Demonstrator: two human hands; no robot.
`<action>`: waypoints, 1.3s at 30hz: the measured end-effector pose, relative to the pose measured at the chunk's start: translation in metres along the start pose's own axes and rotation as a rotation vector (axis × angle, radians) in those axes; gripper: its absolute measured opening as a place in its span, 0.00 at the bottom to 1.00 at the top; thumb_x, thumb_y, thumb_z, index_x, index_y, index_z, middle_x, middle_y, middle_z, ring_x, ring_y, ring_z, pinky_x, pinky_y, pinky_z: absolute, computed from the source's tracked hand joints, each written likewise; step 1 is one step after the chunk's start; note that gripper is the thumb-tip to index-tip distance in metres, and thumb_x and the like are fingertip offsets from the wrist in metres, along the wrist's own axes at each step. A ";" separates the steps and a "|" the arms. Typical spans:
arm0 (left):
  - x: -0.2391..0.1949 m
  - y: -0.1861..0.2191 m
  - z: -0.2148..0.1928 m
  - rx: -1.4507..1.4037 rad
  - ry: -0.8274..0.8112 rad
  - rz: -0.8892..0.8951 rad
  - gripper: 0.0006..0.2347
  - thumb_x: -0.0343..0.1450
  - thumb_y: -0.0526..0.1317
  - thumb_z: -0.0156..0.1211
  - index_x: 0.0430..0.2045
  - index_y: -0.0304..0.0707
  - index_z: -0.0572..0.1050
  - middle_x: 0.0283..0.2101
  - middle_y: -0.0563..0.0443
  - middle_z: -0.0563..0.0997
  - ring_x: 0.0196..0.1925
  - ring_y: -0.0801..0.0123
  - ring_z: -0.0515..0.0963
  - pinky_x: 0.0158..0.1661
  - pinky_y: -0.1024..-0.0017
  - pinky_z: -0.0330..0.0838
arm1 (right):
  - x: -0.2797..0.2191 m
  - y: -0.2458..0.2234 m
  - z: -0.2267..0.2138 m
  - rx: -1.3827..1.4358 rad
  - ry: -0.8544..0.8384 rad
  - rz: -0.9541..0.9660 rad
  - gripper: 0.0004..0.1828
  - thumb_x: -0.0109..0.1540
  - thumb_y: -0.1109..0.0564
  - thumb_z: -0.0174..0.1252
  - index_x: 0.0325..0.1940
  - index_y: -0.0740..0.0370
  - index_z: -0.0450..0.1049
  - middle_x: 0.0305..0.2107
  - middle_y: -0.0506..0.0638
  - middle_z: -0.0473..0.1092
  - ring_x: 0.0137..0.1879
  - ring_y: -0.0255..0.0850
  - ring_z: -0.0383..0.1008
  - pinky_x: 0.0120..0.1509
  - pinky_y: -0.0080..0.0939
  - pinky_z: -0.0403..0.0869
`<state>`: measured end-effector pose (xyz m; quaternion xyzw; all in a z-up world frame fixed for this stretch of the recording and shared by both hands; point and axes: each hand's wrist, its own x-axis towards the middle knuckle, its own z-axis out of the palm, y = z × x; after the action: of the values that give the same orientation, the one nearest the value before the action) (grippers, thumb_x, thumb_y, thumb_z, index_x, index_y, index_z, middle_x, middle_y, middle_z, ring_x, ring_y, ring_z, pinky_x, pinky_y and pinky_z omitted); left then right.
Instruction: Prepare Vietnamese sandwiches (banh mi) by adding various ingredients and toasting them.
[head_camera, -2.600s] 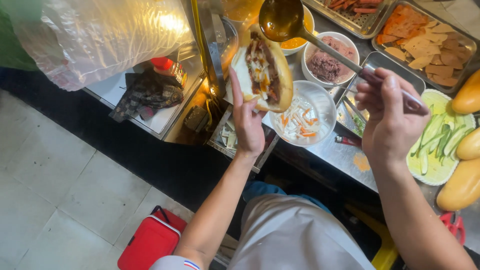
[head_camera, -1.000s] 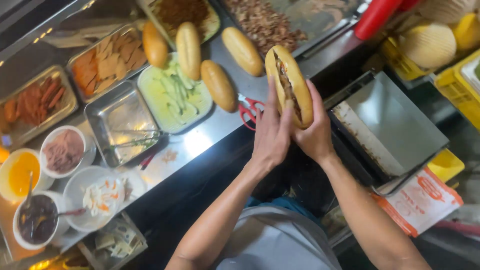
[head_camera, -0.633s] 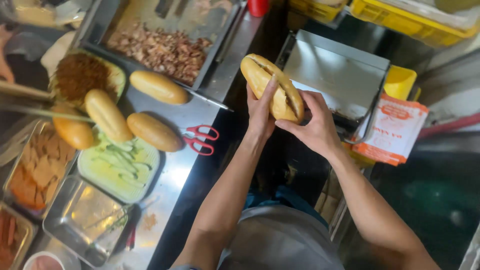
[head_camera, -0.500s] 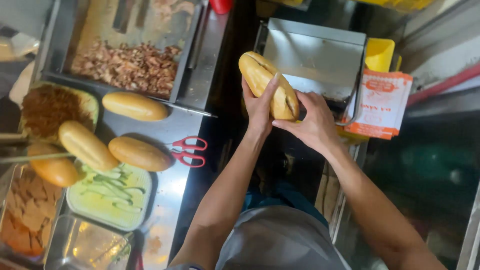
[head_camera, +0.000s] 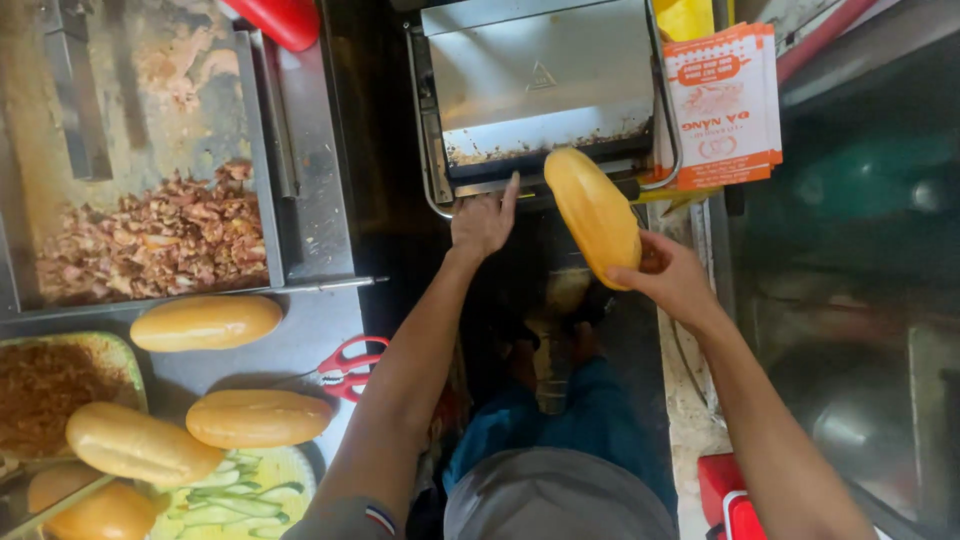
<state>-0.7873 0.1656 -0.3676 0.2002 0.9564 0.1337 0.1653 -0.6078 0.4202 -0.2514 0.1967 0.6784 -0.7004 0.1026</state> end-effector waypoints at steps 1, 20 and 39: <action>0.000 0.006 -0.014 0.004 -0.004 0.012 0.27 0.76 0.56 0.26 0.68 0.53 0.64 0.56 0.30 0.76 0.56 0.39 0.76 0.61 0.46 0.63 | -0.008 0.010 -0.007 0.006 0.012 -0.001 0.37 0.54 0.56 0.72 0.66 0.67 0.69 0.51 0.51 0.76 0.53 0.36 0.78 0.58 0.38 0.76; 0.090 0.032 -0.270 0.017 0.352 0.061 0.28 0.75 0.57 0.44 0.19 0.33 0.83 0.27 0.27 0.81 0.33 0.36 0.82 0.40 0.50 0.76 | 0.217 0.057 0.061 -0.178 0.373 -0.280 0.21 0.56 0.54 0.72 0.52 0.63 0.80 0.39 0.51 0.80 0.44 0.38 0.81 0.50 0.38 0.78; 0.004 0.019 -0.089 -0.003 0.050 -0.090 0.25 0.75 0.56 0.42 0.24 0.41 0.84 0.29 0.32 0.83 0.34 0.43 0.85 0.41 0.53 0.79 | 0.228 0.174 0.061 -0.605 0.611 -0.529 0.14 0.62 0.52 0.67 0.43 0.67 0.81 0.31 0.58 0.79 0.39 0.47 0.80 0.45 0.46 0.76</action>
<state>-0.8175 0.1673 -0.2822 0.1533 0.9680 0.1327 0.1477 -0.7502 0.3780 -0.5039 0.1754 0.8767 -0.3847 -0.2294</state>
